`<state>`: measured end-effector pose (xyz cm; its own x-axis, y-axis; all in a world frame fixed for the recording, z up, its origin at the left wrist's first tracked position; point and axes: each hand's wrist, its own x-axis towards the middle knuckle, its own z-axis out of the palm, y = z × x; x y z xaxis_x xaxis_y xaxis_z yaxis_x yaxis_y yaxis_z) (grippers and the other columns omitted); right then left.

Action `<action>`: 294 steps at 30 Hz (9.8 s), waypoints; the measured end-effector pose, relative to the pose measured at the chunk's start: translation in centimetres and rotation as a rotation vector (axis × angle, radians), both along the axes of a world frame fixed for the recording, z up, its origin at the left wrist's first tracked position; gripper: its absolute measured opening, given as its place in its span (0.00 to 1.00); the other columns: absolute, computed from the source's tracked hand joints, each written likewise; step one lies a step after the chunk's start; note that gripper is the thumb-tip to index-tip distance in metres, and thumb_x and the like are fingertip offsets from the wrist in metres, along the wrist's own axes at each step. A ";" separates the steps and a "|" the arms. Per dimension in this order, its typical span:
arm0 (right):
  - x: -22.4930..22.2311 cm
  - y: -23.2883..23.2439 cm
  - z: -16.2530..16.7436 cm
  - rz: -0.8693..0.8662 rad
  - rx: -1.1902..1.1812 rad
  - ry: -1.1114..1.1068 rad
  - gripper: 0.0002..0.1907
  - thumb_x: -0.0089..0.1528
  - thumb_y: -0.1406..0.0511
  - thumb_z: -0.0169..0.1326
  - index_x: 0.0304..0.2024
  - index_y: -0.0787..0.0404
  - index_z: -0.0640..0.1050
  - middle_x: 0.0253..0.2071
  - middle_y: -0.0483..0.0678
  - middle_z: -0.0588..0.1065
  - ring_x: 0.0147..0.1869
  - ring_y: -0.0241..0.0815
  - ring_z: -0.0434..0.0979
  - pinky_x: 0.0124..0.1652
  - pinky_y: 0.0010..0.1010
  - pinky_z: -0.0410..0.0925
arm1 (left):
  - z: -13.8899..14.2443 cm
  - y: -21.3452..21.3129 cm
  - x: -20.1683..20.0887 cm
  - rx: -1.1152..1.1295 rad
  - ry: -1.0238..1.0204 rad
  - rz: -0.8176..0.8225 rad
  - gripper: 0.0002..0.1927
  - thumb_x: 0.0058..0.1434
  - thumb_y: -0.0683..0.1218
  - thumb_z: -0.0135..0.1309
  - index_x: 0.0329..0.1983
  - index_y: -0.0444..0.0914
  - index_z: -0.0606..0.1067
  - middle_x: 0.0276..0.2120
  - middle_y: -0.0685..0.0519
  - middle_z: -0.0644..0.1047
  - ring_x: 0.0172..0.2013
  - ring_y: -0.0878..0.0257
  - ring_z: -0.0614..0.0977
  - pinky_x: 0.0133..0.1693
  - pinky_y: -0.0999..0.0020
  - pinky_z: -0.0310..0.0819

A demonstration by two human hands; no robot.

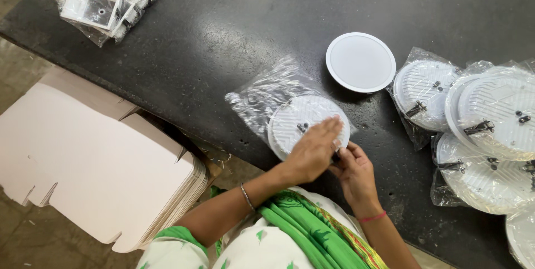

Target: The person wraps round LED panel light fixtures in clear plastic film at a workbench, pressing the plastic around each unit and setting wrapped fixtures aside, occasionally reaching into a cloth bag below the table for supplies.

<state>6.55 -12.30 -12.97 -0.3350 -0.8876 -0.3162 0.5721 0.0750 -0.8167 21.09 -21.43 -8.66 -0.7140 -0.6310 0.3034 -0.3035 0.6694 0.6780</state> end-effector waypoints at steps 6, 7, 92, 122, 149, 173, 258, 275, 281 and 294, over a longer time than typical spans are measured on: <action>0.5 -2.6 -0.5 -0.006 -0.104 -0.020 0.17 0.67 0.70 0.45 0.59 0.64 0.70 0.55 0.52 0.75 0.56 0.41 0.79 0.53 0.32 0.75 | 2.1 2.2 0.6 0.029 0.022 -0.017 0.26 0.74 0.49 0.39 0.72 0.34 0.63 0.73 0.42 0.62 0.74 0.48 0.60 0.73 0.55 0.48; 0.6 -3.0 -0.8 0.016 -0.108 -0.020 0.16 0.67 0.70 0.45 0.58 0.64 0.70 0.56 0.53 0.74 0.56 0.43 0.79 0.53 0.34 0.75 | 2.4 2.2 0.8 0.022 0.018 -0.010 0.26 0.74 0.49 0.39 0.72 0.34 0.63 0.73 0.42 0.62 0.74 0.48 0.60 0.73 0.55 0.48; -4.6 -11.9 15.6 1.159 -0.137 1.095 0.21 0.64 0.55 0.53 0.51 0.61 0.82 0.38 0.48 0.84 0.40 0.35 0.81 0.40 0.32 0.75 | 13.4 -7.4 8.4 0.033 0.062 -0.075 0.19 0.56 0.36 0.55 0.48 0.46 0.82 0.44 0.49 0.71 0.41 0.58 0.79 0.42 0.63 0.77; -5.2 -10.4 10.3 0.951 -0.111 0.557 0.10 0.71 0.63 0.49 0.48 0.64 0.74 0.36 0.40 0.73 0.38 0.27 0.71 0.38 0.23 0.71 | 11.4 -5.4 4.0 0.403 0.059 0.101 0.28 0.56 0.42 0.64 0.58 0.41 0.67 0.43 0.52 0.80 0.43 0.59 0.86 0.45 0.65 0.83; -6.3 -7.6 13.8 0.854 -0.246 1.044 0.17 0.66 0.56 0.57 0.47 0.62 0.76 0.35 0.42 0.75 0.38 0.31 0.72 0.38 0.28 0.70 | 11.2 -3.9 3.2 -0.546 -0.178 -0.160 0.21 0.55 0.40 0.52 0.54 0.36 0.77 0.48 0.52 0.78 0.49 0.54 0.76 0.52 0.58 0.67; -19.2 24.2 16.4 -0.862 0.360 1.500 0.25 0.58 0.75 0.71 0.50 0.60 0.71 0.52 0.45 0.72 0.56 0.40 0.75 0.56 0.32 0.72 | -8.0 -21.3 -12.0 0.914 0.407 0.162 0.30 0.72 0.46 0.54 0.68 0.33 0.52 0.62 0.40 0.66 0.52 0.54 0.81 0.47 0.57 0.87; -23.6 51.6 15.7 -0.614 -0.059 0.711 0.12 0.64 0.80 0.56 0.45 0.62 0.73 0.41 0.49 0.76 0.43 0.39 0.79 0.43 0.30 0.75 | 2.9 33.9 -31.5 0.392 0.004 -1.128 0.30 0.54 0.58 0.66 0.53 0.35 0.77 0.49 0.45 0.81 0.52 0.55 0.79 0.59 0.50 0.63; -3.5 -2.0 8.7 -0.013 -0.055 0.424 0.21 0.71 0.57 0.57 0.54 0.71 0.78 0.40 0.52 0.78 0.41 0.36 0.76 0.38 0.26 0.67 | 4.7 -8.7 1.3 0.606 0.546 0.360 0.23 0.69 0.60 0.53 0.42 0.34 0.77 0.25 0.55 0.74 0.24 0.68 0.74 0.27 0.73 0.68; 3.3 -16.8 9.3 0.155 -0.067 0.414 0.13 0.66 0.61 0.58 0.43 0.66 0.81 0.28 0.42 0.74 0.24 0.29 0.68 0.25 0.21 0.64 | 4.8 -15.5 13.4 -0.140 0.429 0.824 0.32 0.67 0.60 0.59 0.64 0.36 0.67 0.56 0.44 0.71 0.58 0.55 0.73 0.60 0.60 0.65; 8.0 -25.8 6.3 0.370 0.031 0.732 0.16 0.64 0.61 0.59 0.51 0.64 0.76 0.41 0.47 0.79 0.44 0.39 0.80 0.39 0.29 0.74 | 1.1 -15.6 17.4 0.316 0.059 0.521 0.11 0.65 0.51 0.58 0.45 0.42 0.83 0.38 0.49 0.84 0.39 0.52 0.86 0.41 0.64 0.78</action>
